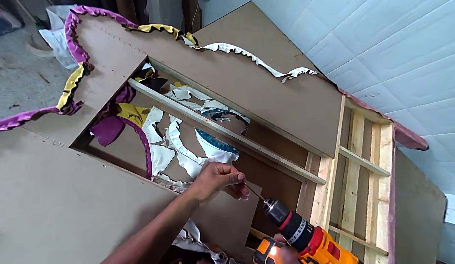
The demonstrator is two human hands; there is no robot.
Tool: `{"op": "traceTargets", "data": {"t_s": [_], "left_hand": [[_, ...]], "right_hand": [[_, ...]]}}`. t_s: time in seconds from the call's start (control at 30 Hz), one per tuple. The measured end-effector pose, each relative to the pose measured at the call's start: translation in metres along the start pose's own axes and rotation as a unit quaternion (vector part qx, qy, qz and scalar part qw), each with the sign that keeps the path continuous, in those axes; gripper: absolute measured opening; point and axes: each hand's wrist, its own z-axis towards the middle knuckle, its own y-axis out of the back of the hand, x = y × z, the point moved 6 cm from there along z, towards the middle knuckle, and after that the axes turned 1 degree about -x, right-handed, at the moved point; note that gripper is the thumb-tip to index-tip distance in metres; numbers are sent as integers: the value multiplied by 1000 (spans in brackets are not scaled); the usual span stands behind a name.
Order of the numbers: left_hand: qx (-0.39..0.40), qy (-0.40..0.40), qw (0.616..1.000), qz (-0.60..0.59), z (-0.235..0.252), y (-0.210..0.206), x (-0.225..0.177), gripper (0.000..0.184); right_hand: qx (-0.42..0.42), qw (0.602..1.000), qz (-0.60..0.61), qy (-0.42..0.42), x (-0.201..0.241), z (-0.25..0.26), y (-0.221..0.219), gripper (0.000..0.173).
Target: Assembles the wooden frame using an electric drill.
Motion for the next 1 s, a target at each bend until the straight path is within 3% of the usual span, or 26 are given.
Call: {"op": "traceTargets", "data": {"t_s": [0.07,0.2,0.5,0.73,0.93,1.0], "left_hand": [[-39,-20,998,-55,6,8,3,31],[-194,-51,963,-178,26,22,18,39],[-402,-82,875,-257,85,62,36,43],[-412,-47,850,-324,100,81,41,43],[-373,-9,866,-334,97,85,38,43],[-344,-23,890,-297,87,80,30,45]], "right_hand": [[3,1000,-4,-2,6,17,-4,31],[-7,998,-62,-28,25,65,-17,32],[-6,970,-219,-108,60,175,-24,40],[25,930,-339,-137,82,218,-22,45],[52,889,-435,-133,99,233,-22,50],[62,869,-476,-122,107,240,-22,54]]}}
